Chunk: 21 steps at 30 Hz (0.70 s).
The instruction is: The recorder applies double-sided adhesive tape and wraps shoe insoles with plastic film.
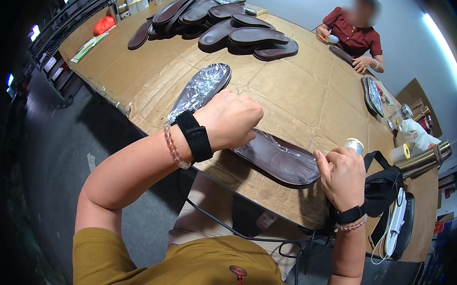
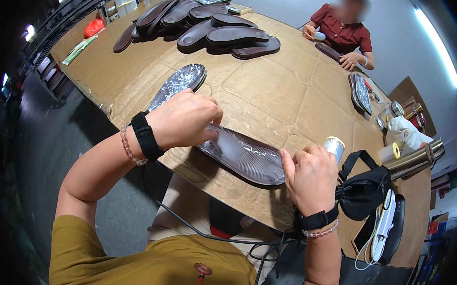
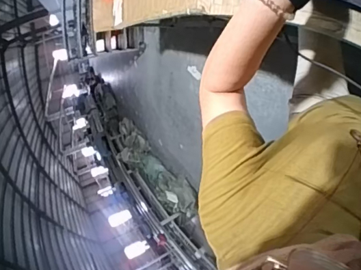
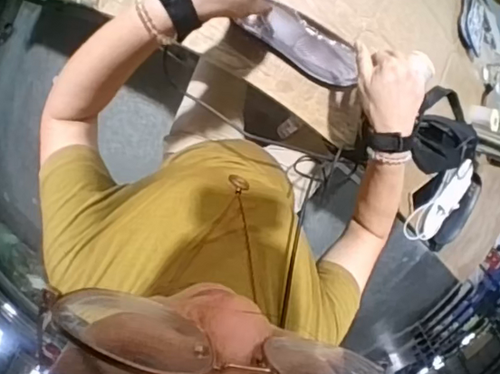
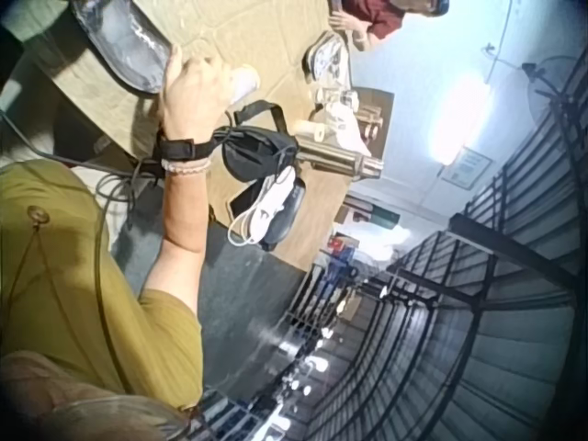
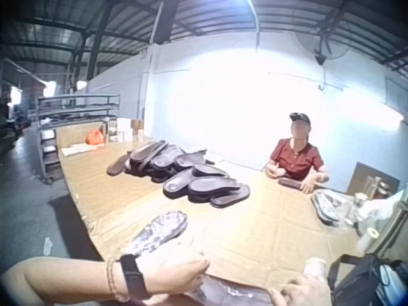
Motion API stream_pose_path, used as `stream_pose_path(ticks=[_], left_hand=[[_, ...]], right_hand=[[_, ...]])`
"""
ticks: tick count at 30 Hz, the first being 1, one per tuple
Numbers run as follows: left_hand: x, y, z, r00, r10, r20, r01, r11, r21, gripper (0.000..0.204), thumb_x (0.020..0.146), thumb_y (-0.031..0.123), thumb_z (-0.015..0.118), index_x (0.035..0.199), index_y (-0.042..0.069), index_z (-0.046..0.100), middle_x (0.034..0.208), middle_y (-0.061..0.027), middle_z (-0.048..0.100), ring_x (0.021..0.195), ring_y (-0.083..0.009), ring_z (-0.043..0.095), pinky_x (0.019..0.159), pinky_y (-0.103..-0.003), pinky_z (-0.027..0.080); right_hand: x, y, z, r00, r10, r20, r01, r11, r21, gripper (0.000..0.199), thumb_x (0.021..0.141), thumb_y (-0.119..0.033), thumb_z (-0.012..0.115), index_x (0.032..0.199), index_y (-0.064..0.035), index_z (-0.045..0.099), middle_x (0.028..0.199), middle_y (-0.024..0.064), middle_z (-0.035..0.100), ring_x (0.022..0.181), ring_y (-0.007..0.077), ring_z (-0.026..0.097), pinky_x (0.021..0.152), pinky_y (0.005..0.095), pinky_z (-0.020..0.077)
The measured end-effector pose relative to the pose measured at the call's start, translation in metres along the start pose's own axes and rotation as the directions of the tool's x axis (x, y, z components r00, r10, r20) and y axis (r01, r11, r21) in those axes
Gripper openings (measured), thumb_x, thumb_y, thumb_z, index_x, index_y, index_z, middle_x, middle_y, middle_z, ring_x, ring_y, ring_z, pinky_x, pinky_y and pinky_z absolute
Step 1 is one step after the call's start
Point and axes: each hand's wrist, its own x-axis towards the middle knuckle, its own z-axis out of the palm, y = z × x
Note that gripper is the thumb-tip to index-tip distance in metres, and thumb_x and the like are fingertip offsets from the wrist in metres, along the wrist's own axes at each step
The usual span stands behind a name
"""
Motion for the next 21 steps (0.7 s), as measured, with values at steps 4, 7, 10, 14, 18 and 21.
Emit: stream_pose_path(ticks=[4, 7, 10, 14, 18, 21], left_hand=[[0.002, -0.003, 0.008, 0.996, 0.014, -0.086, -0.014, 1.0, 0.006, 0.013, 0.083, 0.017, 0.071, 0.087, 0.005, 0.074, 0.085, -0.013, 0.073, 0.086, -0.0321, 0.072, 0.079, -0.042, 0.056], [0.0, -0.005, 0.009, 0.989, 0.047, -0.141, -0.049, 0.999, -0.009, 0.01, 0.083, 0.014, 0.069, 0.085, 0.005, 0.073, 0.083, -0.0133, 0.072, 0.083, -0.032, 0.072, 0.078, -0.042, 0.056], [-0.003, -0.005, 0.008, 0.986, 0.054, -0.159, -0.06, 0.998, -0.033, 0.009, 0.083, 0.013, 0.068, 0.084, 0.005, 0.072, 0.083, -0.0138, 0.072, 0.082, -0.0319, 0.072, 0.078, -0.042, 0.056], [-0.004, -0.004, 0.007, 0.984, 0.06, -0.165, -0.07, 0.996, -0.057, 0.008, 0.084, 0.013, 0.068, 0.084, 0.006, 0.072, 0.083, -0.0137, 0.072, 0.081, -0.0318, 0.072, 0.078, -0.042, 0.056], [-0.007, -0.003, 0.007, 0.981, 0.063, -0.184, -0.073, 0.996, -0.046, 0.008, 0.084, 0.013, 0.068, 0.084, 0.006, 0.072, 0.083, -0.0132, 0.072, 0.082, -0.032, 0.072, 0.078, -0.041, 0.057], [-0.007, -0.004, 0.008, 0.98, 0.065, -0.187, -0.073, 0.997, -0.04, 0.008, 0.085, 0.013, 0.068, 0.084, 0.006, 0.072, 0.083, -0.0129, 0.072, 0.082, -0.032, 0.072, 0.078, -0.042, 0.057]], right_hand=[[0.01, -0.016, -0.005, 0.965, -0.129, -0.23, 0.126, 0.992, -0.029, 0.024, 0.091, -0.023, 0.074, 0.081, -0.0021, 0.072, 0.092, 0.0136, 0.068, 0.093, 0.0313, 0.063, 0.083, 0.0432, 0.0477], [0.026, -0.028, -0.005, 0.928, -0.303, -0.216, 0.345, 0.919, 0.191, 0.012, 0.094, -0.014, 0.068, 0.095, -0.0026, 0.069, 0.095, 0.0136, 0.068, 0.096, 0.0314, 0.063, 0.087, 0.0425, 0.0479], [0.036, -0.036, 0.004, 0.955, -0.298, 0.0, 0.28, 0.897, 0.341, 0.013, 0.096, -0.015, 0.065, 0.093, -0.003, 0.068, 0.091, 0.0149, 0.069, 0.094, 0.032, 0.065, 0.088, 0.0428, 0.0481], [0.049, -0.036, 0.014, 0.938, -0.289, 0.192, 0.207, 0.91, 0.36, 0.018, 0.097, -0.016, 0.062, 0.089, -0.0007, 0.069, 0.082, 0.0209, 0.069, 0.088, 0.0388, 0.067, 0.083, 0.0478, 0.0499], [0.049, -0.036, 0.016, 0.934, -0.271, 0.233, 0.159, 0.899, 0.408, 0.019, 0.096, -0.016, 0.063, 0.087, -0.0003, 0.069, 0.082, 0.0226, 0.07, 0.085, 0.0408, 0.068, 0.079, 0.0504, 0.0516], [0.048, -0.036, 0.015, 0.932, -0.214, 0.294, 0.058, 0.886, 0.461, 0.018, 0.094, -0.017, 0.065, 0.086, -0.0013, 0.068, 0.084, 0.0228, 0.07, 0.083, 0.0405, 0.069, 0.077, 0.05, 0.0534]])
